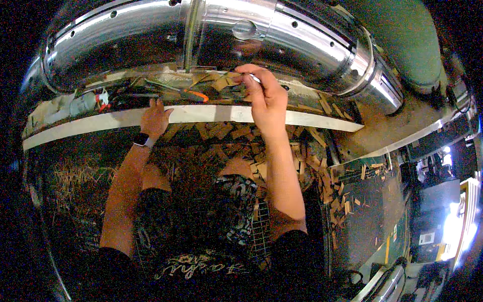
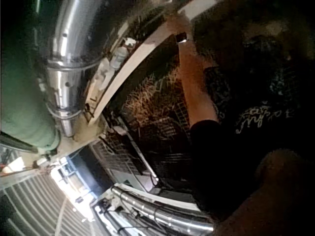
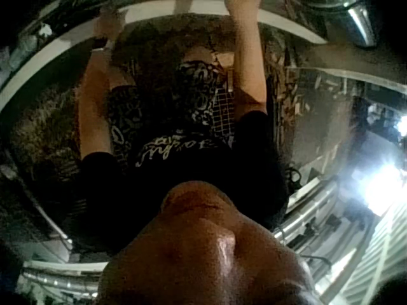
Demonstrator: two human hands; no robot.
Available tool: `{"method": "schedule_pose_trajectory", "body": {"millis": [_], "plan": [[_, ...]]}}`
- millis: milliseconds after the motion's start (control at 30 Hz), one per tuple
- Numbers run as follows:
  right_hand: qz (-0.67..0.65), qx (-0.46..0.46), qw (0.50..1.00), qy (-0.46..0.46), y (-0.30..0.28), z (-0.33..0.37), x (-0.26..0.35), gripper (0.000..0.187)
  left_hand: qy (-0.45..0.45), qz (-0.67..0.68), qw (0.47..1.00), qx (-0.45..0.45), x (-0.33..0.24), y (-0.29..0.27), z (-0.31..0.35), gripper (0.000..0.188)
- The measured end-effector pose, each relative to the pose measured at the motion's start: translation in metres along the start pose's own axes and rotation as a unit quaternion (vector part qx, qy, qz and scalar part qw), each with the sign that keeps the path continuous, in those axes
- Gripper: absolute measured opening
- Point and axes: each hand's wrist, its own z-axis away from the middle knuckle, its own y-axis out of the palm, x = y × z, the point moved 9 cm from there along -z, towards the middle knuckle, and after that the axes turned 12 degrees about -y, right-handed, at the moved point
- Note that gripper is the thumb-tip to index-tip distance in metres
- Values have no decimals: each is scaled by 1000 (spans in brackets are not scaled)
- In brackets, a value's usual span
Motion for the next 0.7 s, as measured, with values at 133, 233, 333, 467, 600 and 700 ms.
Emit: {"method": "schedule_pose_trajectory", "body": {"millis": [133, 233, 333, 467, 600, 700], "plan": [[-37, 4, 999, -10, -4, 0, 23, 13, -12, -2, 1000, 8, -1, -3, 2, 53], [-33, 25, 997, -61, 3, -2, 27, 14, -6, 10, 1000, -4, -3, -6, 5, 52], [29, 42, 996, -78, 11, -3, 17, 14, -2, -1, 1000, -4, 1, -4, 2, 53], [63, 31, 996, -62, 12, -4, 10, 14, -11, -6, 1000, 12, -1, 1, 0, 52], [41, 41, 994, -88, 18, -7, 13, 15, 2, 1, 999, -36, 1, 0, 0, 51], [55, 47, 993, -93, 22, -4, 15, 16, 10, -3, 999, -52, -2, -3, 2, 50]]}}
